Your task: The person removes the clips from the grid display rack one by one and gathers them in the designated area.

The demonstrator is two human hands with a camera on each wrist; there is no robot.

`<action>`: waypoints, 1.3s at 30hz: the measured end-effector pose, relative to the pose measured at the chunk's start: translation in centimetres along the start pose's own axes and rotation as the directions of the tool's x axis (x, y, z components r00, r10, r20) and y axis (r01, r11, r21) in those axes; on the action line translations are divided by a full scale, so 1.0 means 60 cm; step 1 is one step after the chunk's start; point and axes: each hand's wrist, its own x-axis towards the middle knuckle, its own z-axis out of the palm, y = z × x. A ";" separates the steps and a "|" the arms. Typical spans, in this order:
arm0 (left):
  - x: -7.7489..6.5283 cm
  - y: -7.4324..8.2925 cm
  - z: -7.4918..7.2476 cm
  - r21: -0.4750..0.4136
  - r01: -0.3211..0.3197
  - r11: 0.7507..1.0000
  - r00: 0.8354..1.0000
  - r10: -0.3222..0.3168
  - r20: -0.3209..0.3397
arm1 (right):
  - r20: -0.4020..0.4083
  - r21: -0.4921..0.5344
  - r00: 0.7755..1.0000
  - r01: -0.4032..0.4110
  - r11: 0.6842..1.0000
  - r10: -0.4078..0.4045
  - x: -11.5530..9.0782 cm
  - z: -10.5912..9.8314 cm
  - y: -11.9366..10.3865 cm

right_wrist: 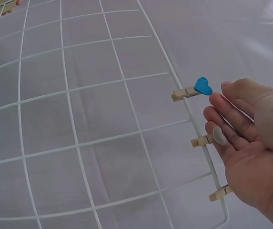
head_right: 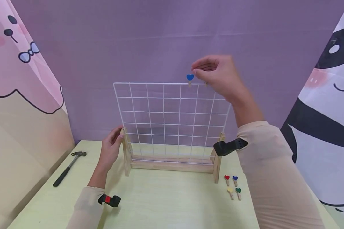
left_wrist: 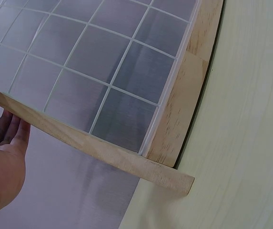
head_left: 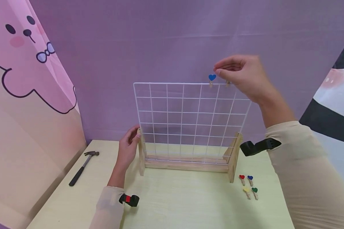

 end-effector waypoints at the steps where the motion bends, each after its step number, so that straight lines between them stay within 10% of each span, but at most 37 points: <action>1: 0.000 0.000 0.000 -0.002 0.002 1.000 1.000 -0.002 0.000 | 0.004 -0.012 1.000 -0.001 1.000 0.001 0.001 0.002 0.000; 39: -0.001 0.000 -0.004 0.013 0.016 1.000 1.000 -0.016 -0.001 | -0.029 -0.118 0.997 -0.077 0.990 0.074 0.002 0.028 0.009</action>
